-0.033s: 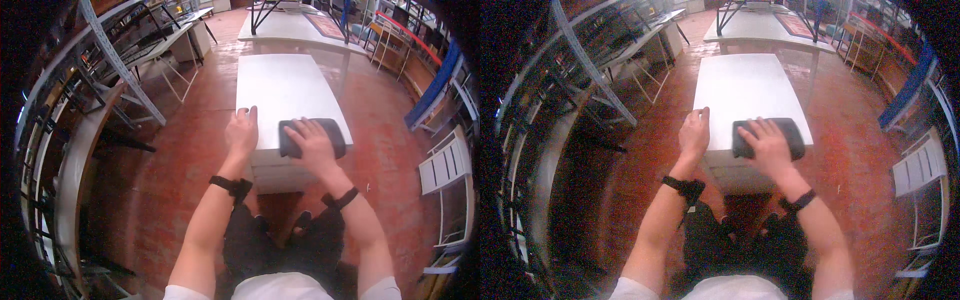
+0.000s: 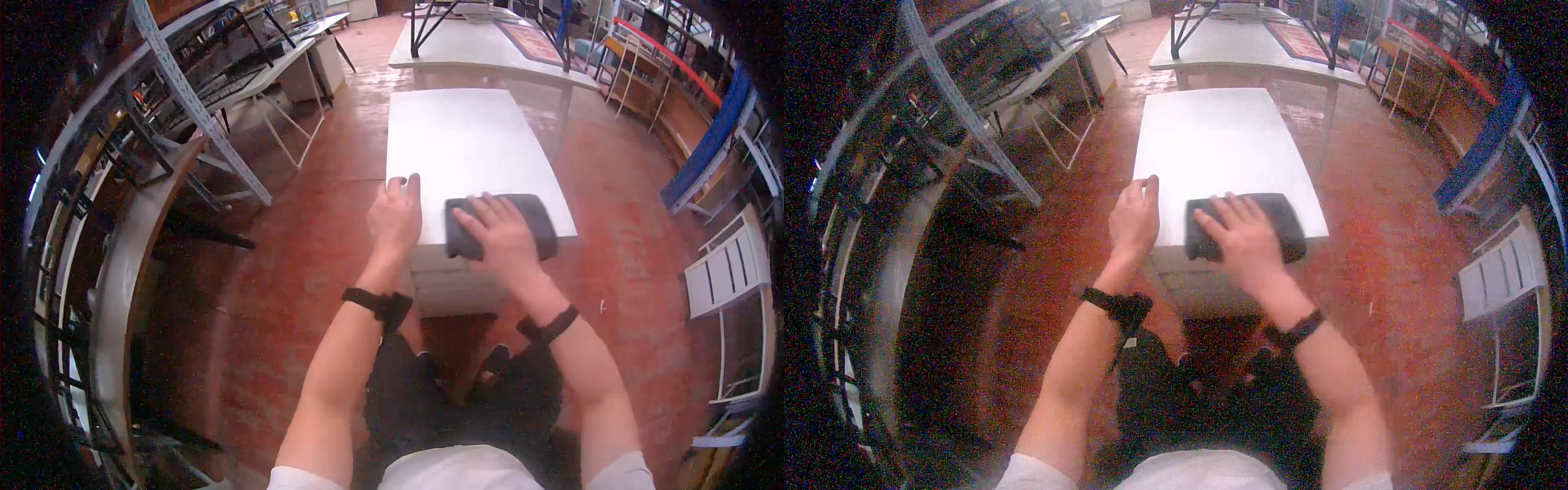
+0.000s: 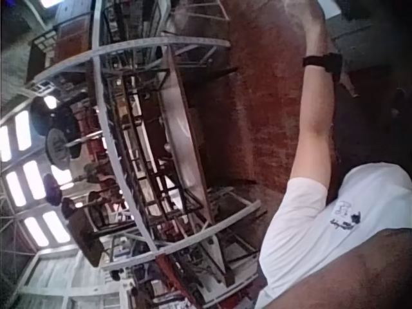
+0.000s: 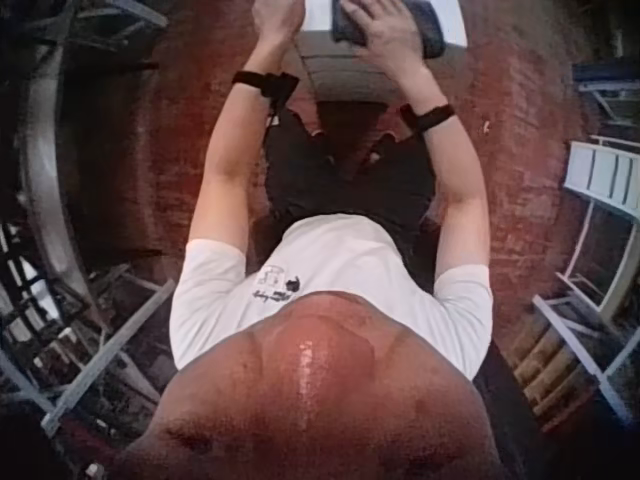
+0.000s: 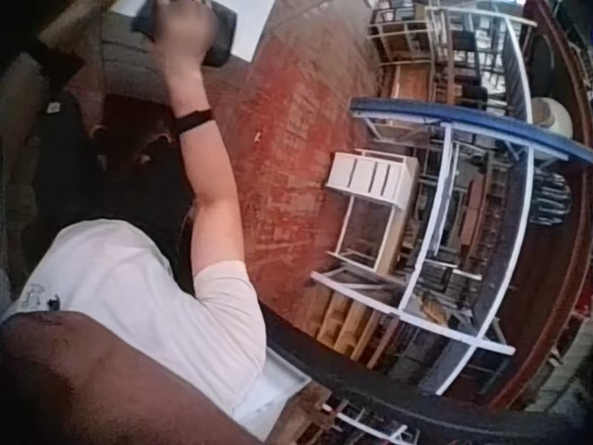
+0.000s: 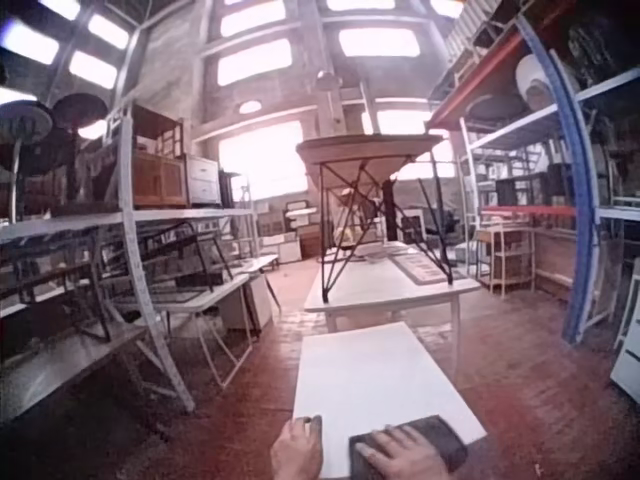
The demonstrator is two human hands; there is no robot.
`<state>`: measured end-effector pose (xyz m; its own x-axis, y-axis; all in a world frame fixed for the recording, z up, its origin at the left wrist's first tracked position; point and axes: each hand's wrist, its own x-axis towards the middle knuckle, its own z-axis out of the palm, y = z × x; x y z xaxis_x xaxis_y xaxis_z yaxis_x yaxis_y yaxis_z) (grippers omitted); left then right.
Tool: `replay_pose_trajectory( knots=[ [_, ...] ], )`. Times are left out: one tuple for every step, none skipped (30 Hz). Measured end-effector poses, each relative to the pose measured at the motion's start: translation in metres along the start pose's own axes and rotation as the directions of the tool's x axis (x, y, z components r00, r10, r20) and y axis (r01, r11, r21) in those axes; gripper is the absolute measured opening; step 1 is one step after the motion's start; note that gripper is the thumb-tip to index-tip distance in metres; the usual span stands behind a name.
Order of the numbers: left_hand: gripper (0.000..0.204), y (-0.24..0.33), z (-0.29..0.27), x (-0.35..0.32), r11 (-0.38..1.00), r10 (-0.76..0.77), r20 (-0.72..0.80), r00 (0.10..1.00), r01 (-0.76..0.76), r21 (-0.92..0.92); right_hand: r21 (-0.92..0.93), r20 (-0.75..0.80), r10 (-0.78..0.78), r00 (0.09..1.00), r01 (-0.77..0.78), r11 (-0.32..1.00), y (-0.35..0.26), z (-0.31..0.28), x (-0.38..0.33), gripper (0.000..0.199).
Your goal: Clean the top surface of a white cabinet using a black cloth.
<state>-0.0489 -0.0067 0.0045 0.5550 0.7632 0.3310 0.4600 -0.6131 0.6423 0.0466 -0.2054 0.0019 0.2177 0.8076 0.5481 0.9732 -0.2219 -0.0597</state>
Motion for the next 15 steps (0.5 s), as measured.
replay_pose_trajectory(
  knots=[
    [0.058,0.001,-0.003,-0.002,1.0,-0.009,-0.003,1.0,0.009,-0.016,0.034,0.013,-0.002,1.0,0.002,0.999,-0.015,0.001,0.008,0.079],
    [0.059,0.002,-0.005,-0.002,0.999,-0.016,-0.005,1.0,0.016,-0.034,0.024,0.016,-0.018,1.0,0.017,1.0,-0.025,0.007,0.012,0.08],
    [0.059,0.0,-0.004,-0.002,1.0,0.0,-0.006,1.0,0.0,-0.029,0.014,0.02,-0.033,0.999,0.032,0.999,-0.032,0.015,0.016,0.08],
    [0.059,-0.001,-0.004,0.0,1.0,0.016,-0.007,1.0,-0.016,-0.026,0.004,0.011,-0.04,0.999,0.04,0.999,-0.037,0.02,0.02,0.08],
    [0.06,-0.002,-0.003,0.001,0.999,0.034,-0.007,0.999,-0.034,-0.023,-0.007,0.003,-0.047,0.999,0.047,0.999,-0.04,0.025,0.023,0.081],
    [0.058,-0.002,-0.002,0.002,0.999,0.026,-0.018,0.999,-0.026,-0.037,-0.018,-0.005,-0.053,0.999,0.053,0.998,-0.042,0.026,0.025,0.081],
    [0.057,-0.003,-0.002,0.001,0.998,0.014,-0.029,0.999,-0.015,-0.053,0.004,0.006,-0.057,0.998,0.057,0.998,-0.041,0.026,0.025,0.081],
    [0.055,-0.002,-0.002,0.001,0.998,0.002,-0.039,0.999,-0.005,-0.069,0.024,0.016,-0.062,0.998,0.061,0.998,-0.041,0.026,0.024,0.082],
    [0.055,-0.003,-0.002,0.001,0.998,0.002,-0.04,0.999,-0.005,-0.069,0.044,0.027,-0.065,0.997,0.064,0.997,-0.04,0.024,0.023,0.083],
    [0.055,-0.004,-0.002,0.001,0.998,0.002,-0.046,0.999,-0.006,-0.07,0.077,0.043,-0.073,0.996,0.07,0.995,-0.038,0.016,0.023,0.084],
    [0.055,-0.005,-0.003,0.001,0.998,-0.001,-0.049,0.999,-0.002,-0.07,0.112,0.063,-0.081,0.995,0.074,0.991,-0.036,0.006,0.021,0.084],
    [0.056,-0.007,-0.003,0.001,0.998,-0.003,-0.039,0.999,0.001,-0.061,0.148,0.082,-0.089,0.993,0.077,0.986,-0.032,-0.002,0.019,0.085],
    [0.056,-0.004,-0.002,0.001,0.998,-0.004,-0.026,1.0,0.002,-0.06,0.133,0.113,-0.081,0.99,0.066,0.989,-0.022,-0.01,0.014,0.085],
    [0.056,-0.003,-0.003,0.001,0.999,-0.006,-0.017,1.0,0.005,-0.054,0.122,0.141,-0.078,0.987,0.06,0.991,-0.011,-0.016,0.01,0.085],
    [0.057,-0.002,-0.004,0.001,0.998,-0.008,-0.023,1.0,0.007,-0.061,0.111,0.168,-0.074,0.983,0.055,0.992,0.002,-0.022,0.005,0.086]
  ],
)
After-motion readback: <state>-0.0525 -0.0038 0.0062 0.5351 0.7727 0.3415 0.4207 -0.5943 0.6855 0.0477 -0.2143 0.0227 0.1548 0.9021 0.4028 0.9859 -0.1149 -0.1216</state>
